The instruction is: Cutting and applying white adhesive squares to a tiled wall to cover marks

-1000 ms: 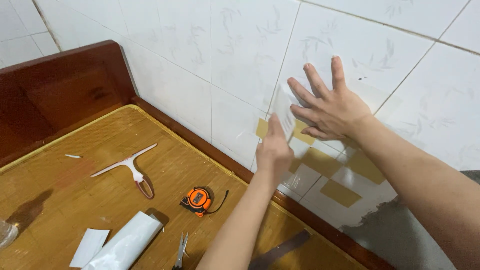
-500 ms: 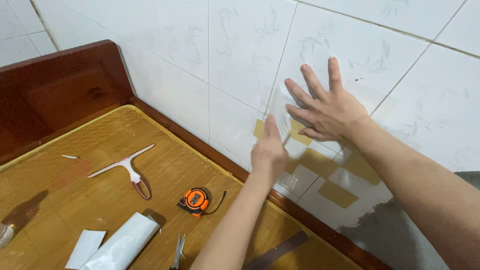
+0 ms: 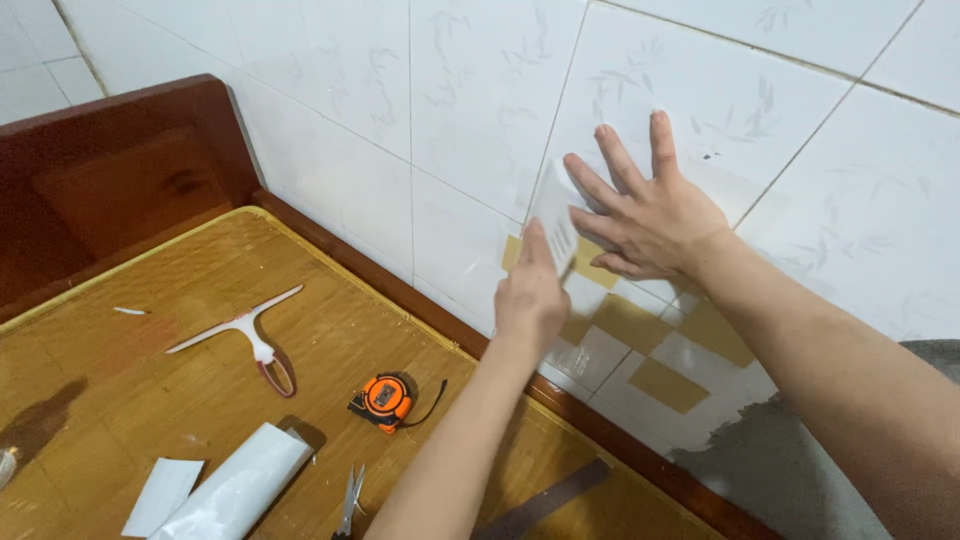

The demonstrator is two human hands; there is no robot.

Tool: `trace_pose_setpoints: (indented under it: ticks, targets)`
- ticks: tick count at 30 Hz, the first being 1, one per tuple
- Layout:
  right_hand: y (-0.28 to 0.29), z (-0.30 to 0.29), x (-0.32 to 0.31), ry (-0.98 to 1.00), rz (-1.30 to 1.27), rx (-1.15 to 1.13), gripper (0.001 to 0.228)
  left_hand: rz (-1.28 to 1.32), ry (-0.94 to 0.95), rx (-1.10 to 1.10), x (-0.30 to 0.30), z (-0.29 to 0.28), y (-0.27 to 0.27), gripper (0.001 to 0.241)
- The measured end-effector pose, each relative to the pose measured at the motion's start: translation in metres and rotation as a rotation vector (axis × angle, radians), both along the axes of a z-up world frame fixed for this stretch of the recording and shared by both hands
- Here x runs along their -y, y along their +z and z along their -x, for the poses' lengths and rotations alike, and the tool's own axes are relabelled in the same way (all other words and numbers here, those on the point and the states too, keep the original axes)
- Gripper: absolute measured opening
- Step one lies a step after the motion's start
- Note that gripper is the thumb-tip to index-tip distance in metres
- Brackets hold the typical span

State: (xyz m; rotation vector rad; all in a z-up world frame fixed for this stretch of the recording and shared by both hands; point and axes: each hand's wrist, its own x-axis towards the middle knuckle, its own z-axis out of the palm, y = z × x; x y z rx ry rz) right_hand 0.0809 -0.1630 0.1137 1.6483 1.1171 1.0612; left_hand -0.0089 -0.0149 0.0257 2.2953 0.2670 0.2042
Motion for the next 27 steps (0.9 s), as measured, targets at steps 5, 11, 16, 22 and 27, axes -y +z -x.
trace_pose_setpoints:
  ticks: [5, 11, 16, 22, 27]
  targets:
    - [0.004, 0.004, -0.002, -0.02, 0.013, 0.011, 0.073, 0.002, -0.012, -0.004, -0.005, 0.006, 0.003, 0.089]
    - [-0.008, -0.012, 0.0, 0.005, -0.012, 0.022, 0.08, -0.017, -0.085, 0.019, 0.008, 0.014, 0.011, 0.094]
    - [-0.001, -0.002, -0.002, -0.021, 0.013, 0.012, 0.068, -0.027, -0.049, 0.078, 0.012, 0.012, 0.001, 0.09]
    - [0.003, 0.002, -0.002, -0.024, 0.013, 0.024, 0.067, 0.05, -0.051, 0.006, 0.01, 0.024, 0.02, 0.096]
    - [-0.002, -0.005, -0.001, -0.015, 0.002, 0.031, 0.079, 0.148, -0.028, 0.088, 0.011, 0.025, 0.019, 0.093]
